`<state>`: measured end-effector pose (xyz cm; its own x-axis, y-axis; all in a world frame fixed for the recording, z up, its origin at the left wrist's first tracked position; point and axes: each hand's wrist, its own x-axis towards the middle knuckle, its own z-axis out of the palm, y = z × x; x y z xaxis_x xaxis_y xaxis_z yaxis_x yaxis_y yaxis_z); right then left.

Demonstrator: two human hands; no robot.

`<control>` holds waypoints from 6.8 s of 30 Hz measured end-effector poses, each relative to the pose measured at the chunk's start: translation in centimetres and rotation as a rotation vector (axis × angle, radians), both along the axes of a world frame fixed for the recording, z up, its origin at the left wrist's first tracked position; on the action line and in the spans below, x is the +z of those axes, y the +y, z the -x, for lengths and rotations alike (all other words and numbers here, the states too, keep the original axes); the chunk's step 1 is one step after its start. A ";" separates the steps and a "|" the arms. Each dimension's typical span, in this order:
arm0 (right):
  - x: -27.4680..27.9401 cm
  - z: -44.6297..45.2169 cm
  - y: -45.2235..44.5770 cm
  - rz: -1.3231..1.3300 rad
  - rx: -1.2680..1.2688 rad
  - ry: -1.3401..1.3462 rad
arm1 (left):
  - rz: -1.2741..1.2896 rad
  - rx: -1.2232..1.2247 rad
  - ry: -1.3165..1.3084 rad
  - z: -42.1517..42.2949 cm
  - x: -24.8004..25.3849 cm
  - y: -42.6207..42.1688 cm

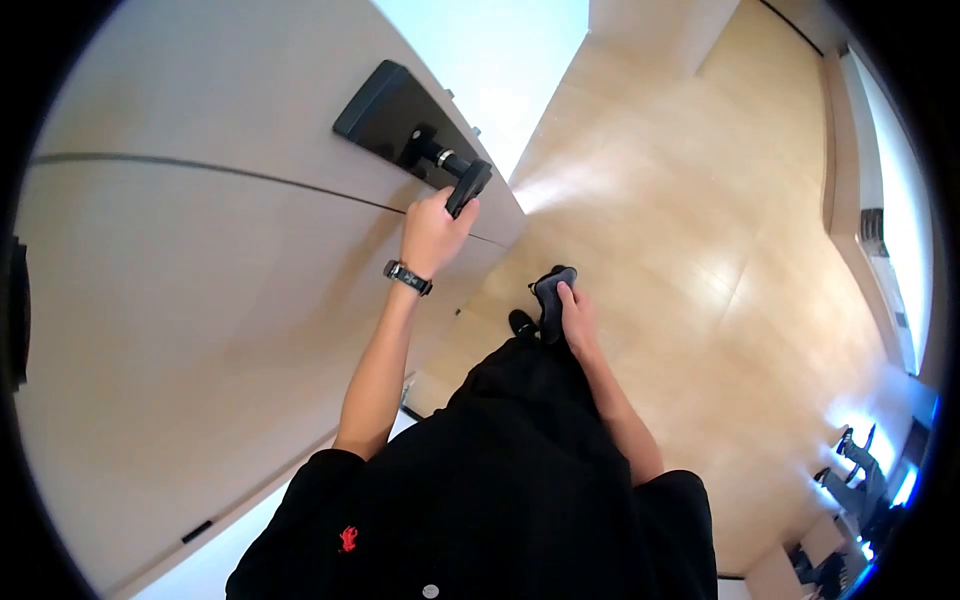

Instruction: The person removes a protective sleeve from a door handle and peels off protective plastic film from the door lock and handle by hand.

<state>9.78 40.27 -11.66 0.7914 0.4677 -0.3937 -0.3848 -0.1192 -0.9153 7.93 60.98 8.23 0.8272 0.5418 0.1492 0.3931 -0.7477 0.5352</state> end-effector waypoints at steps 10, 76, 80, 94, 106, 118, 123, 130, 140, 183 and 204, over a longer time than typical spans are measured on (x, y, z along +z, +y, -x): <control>2.7 -2.3 5.0 0.001 0.148 -0.134 | -0.109 0.128 0.164 0.1 0.7 0.1; 3.6 -22.3 28.7 -0.310 1.337 0.300 | -0.098 1.409 -0.153 -0.2 -9.5 -2.2; 0.5 -26.7 31.1 -0.361 1.479 0.289 | -0.045 1.590 -0.259 -4.9 -13.0 -3.3; 0.2 -24.7 37.5 -0.323 1.872 0.331 | -0.073 1.703 -0.131 -3.6 -12.7 -3.1; -1.2 -20.1 35.9 -0.267 1.871 0.205 | -0.099 1.634 -0.168 -2.9 -12.0 -2.6; -0.3 -12.9 31.0 -0.357 1.724 0.374 | -0.137 1.665 -0.211 -2.9 -12.6 -2.5; 0.6 -13.1 29.9 -0.117 1.567 0.665 | -0.095 1.649 -0.128 -2.8 -12.9 -2.9; 2.6 -12.7 29.7 0.099 1.409 0.919 | -0.110 1.635 -0.178 -2.7 -12.9 -2.8; -0.4 -11.4 28.7 -0.088 1.477 0.708 | -0.140 1.662 -0.142 -3.0 -13.0 -2.7; -0.4 -12.2 29.8 -0.194 1.580 0.708 | -0.153 1.662 -0.250 -2.2 -14.4 -3.0; -0.4 -11.2 29.1 -0.288 1.579 0.043 | -0.136 1.655 -0.168 -2.1 -14.1 -3.1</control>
<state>21.01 69.38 -12.04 -0.5409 0.8256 -0.1605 -0.0746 -0.2372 -0.9686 10.04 57.90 -5.87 -0.6163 0.7332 0.2874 0.7028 0.3473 0.6209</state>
